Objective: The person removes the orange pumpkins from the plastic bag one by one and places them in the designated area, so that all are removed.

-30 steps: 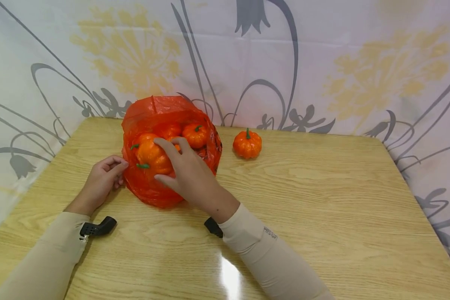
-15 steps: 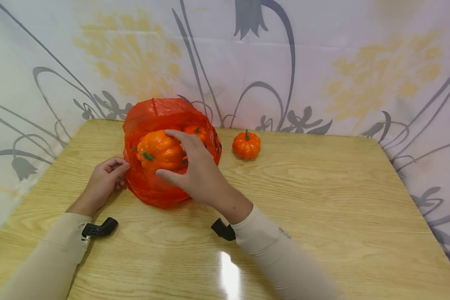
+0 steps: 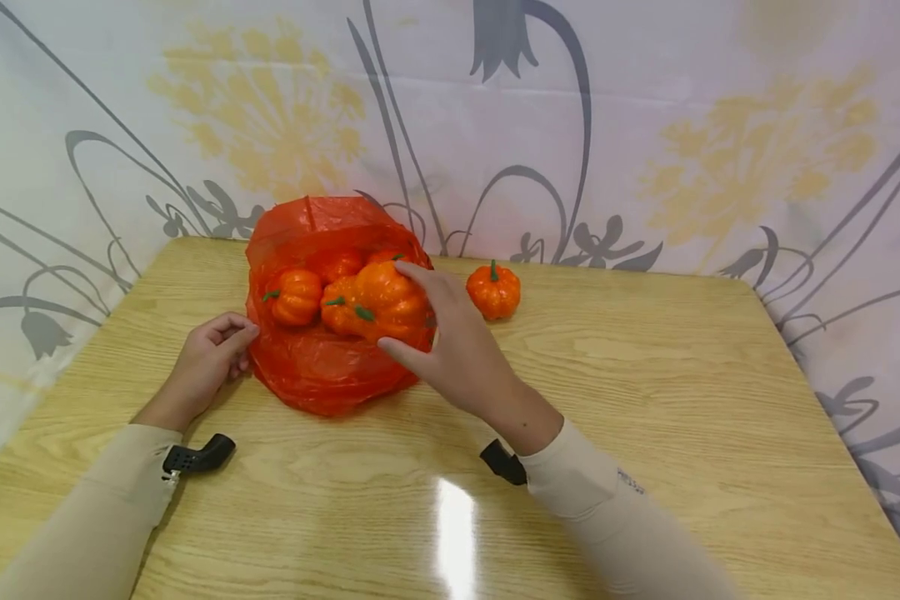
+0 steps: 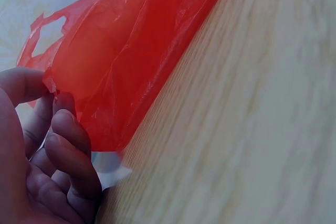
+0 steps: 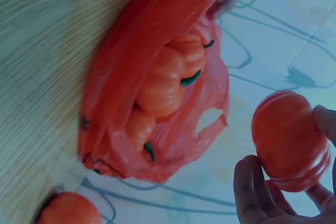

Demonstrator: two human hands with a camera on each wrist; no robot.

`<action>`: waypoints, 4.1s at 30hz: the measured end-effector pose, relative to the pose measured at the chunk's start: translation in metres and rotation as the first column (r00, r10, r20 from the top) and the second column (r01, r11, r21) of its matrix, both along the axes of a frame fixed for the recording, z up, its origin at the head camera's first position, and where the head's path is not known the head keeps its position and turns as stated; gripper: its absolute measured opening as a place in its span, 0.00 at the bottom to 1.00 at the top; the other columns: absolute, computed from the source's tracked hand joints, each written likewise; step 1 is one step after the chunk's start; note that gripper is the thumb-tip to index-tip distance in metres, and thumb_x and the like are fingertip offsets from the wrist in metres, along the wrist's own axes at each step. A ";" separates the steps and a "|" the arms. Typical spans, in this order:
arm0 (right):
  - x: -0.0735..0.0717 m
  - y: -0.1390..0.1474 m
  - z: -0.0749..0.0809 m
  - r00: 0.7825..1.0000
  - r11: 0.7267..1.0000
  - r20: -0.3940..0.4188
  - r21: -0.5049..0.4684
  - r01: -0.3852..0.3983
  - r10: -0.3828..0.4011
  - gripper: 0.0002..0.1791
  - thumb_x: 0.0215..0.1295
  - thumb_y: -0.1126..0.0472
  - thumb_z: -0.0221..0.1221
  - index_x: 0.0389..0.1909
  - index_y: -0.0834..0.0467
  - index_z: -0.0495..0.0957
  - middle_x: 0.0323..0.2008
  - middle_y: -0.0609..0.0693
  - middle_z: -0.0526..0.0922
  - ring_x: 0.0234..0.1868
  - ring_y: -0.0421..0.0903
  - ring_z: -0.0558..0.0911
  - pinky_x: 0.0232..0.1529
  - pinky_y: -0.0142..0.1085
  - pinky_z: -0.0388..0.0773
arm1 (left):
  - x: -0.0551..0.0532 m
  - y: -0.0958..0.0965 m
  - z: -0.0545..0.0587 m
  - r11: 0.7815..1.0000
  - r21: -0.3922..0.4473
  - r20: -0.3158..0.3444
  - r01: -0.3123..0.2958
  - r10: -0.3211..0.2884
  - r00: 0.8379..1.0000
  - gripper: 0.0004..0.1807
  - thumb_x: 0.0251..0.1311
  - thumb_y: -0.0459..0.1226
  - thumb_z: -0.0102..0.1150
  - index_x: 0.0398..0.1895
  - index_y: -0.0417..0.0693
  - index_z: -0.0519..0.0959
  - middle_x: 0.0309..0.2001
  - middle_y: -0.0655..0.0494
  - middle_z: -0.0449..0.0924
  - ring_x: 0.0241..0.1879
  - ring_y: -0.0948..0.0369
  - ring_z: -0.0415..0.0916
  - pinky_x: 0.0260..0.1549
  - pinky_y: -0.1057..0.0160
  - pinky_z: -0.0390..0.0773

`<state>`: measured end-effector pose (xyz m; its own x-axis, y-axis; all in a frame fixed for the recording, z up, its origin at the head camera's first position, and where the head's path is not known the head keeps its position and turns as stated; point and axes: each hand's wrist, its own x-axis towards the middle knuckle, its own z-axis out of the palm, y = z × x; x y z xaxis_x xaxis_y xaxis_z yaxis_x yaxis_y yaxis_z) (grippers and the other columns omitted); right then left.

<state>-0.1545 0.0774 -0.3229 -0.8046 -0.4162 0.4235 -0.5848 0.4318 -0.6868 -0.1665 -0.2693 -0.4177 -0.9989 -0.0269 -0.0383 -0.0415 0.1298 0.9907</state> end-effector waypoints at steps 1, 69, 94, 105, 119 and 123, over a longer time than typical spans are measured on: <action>0.001 0.003 -0.001 1.000 1.000 -0.009 0.000 0.003 -0.003 0.43 0.57 0.59 0.73 0.72 0.54 0.63 0.66 0.52 0.69 0.54 0.48 0.79 0.51 0.40 0.83 | 0.000 -0.001 0.000 1.000 -0.003 0.001 0.000 0.000 1.000 0.07 0.71 0.40 0.57 0.40 0.45 0.75 0.21 0.63 0.72 0.18 0.66 0.68 0.16 0.71 0.71; -0.046 0.105 -0.026 0.947 0.946 -0.075 0.062 0.317 -0.313 0.42 0.62 0.63 0.67 0.74 0.60 0.57 0.65 0.64 0.69 0.52 0.59 0.76 0.45 0.21 0.71 | -0.002 0.001 0.004 1.000 -0.013 -0.013 -0.007 0.007 1.000 0.06 0.70 0.40 0.58 0.36 0.48 0.75 0.21 0.65 0.73 0.17 0.67 0.68 0.15 0.72 0.70; -0.059 0.129 -0.029 0.913 0.914 0.080 0.109 0.392 -0.401 0.40 0.67 0.57 0.63 0.75 0.58 0.56 0.65 0.65 0.68 0.54 0.60 0.76 0.43 0.22 0.71 | -0.001 0.001 0.002 0.999 -0.042 -0.001 -0.013 0.013 1.000 0.06 0.70 0.40 0.58 0.37 0.48 0.75 0.21 0.65 0.73 0.18 0.67 0.69 0.15 0.71 0.71; -0.066 0.137 -0.034 0.900 0.903 0.110 0.147 0.405 -0.422 0.38 0.67 0.56 0.63 0.74 0.57 0.57 0.65 0.64 0.69 0.48 0.59 0.78 0.42 0.22 0.72 | -0.002 0.000 0.004 1.000 -0.020 -0.005 -0.008 0.008 1.000 0.05 0.70 0.39 0.58 0.37 0.48 0.76 0.21 0.65 0.73 0.18 0.66 0.69 0.16 0.71 0.72; -0.071 0.149 -0.039 0.881 0.895 0.212 0.250 0.370 -0.423 0.42 0.69 0.52 0.60 0.77 0.58 0.51 0.70 0.68 0.64 0.48 0.64 0.79 0.41 0.33 0.78 | -0.001 0.001 0.003 1.000 -0.022 -0.002 -0.008 0.008 1.000 0.07 0.70 0.39 0.58 0.39 0.45 0.76 0.21 0.64 0.72 0.18 0.66 0.69 0.16 0.72 0.72; -0.072 0.151 -0.040 0.871 0.895 0.249 0.265 0.360 -0.424 0.41 0.69 0.51 0.60 0.77 0.57 0.51 0.70 0.69 0.64 0.49 0.64 0.79 0.41 0.34 0.78 | -0.001 0.002 0.004 1.000 -0.019 -0.005 -0.008 0.008 1.000 0.07 0.70 0.39 0.58 0.39 0.44 0.76 0.21 0.64 0.72 0.18 0.67 0.68 0.16 0.71 0.72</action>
<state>-0.2267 0.2281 -0.3634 -0.9923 -0.0910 0.0840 -0.1238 0.7312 -0.6708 -0.1674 -0.2676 -0.4139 -0.9988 -0.0360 -0.0324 -0.0374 0.1478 0.9883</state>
